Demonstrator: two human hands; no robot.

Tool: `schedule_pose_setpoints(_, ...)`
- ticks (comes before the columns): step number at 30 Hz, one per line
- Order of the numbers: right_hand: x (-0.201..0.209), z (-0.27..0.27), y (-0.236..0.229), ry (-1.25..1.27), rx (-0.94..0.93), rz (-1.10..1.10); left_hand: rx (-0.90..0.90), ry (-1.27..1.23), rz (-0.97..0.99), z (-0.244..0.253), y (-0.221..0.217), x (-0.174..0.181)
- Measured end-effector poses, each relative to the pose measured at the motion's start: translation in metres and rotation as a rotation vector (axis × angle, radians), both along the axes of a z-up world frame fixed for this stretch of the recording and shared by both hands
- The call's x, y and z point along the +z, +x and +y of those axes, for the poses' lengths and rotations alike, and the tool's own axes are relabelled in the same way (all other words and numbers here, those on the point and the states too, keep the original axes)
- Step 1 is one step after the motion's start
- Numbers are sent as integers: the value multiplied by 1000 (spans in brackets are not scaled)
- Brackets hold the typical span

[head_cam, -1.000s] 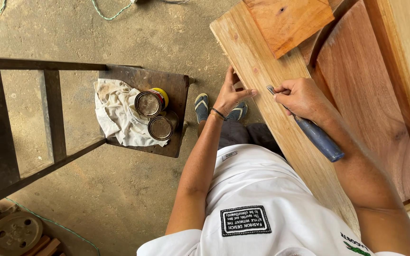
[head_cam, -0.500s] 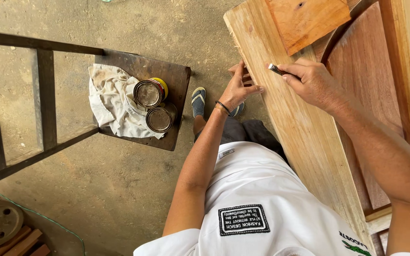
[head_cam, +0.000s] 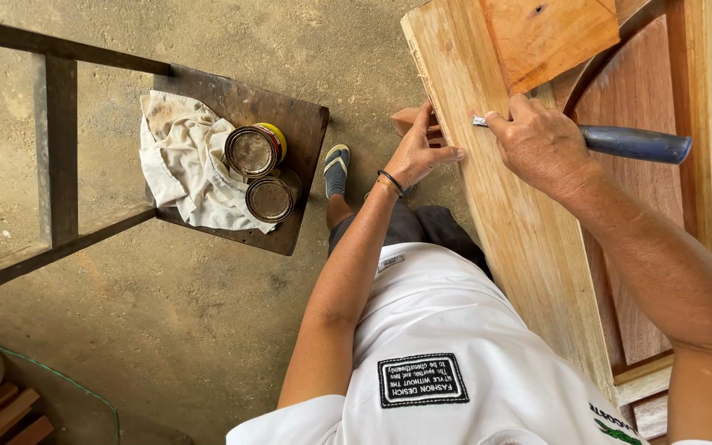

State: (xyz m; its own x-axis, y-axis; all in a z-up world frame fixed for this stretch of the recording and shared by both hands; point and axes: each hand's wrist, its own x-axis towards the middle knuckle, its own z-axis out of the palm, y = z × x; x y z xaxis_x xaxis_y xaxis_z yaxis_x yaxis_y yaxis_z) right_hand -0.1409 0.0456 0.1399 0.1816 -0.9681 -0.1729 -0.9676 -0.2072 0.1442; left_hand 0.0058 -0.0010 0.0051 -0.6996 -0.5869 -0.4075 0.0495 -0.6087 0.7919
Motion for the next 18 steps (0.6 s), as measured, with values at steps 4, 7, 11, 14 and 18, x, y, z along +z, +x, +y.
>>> schedule_pose_setpoints(4, -4, -2, 1, -5, 9, 5, -5, 4, 4, -3, 1, 9)
schedule_pose_setpoints(7, -4, -4, 2, 11, 13, -7, -13, -11, -4, -2, 0, 4)
schedule_pose_setpoints(11, -2, -6, 5, 32, 2, -2, -19, -21, -10, -1, 0, 5)
schedule_pose_setpoints(14, -1, -7, 5, 51, -7, 4, -36, -41, -29, -1, -1, 3)
schedule_pose_setpoints(18, -3, -5, 4, 80, -17, 16, -33, -29, -35, -3, 1, 6)
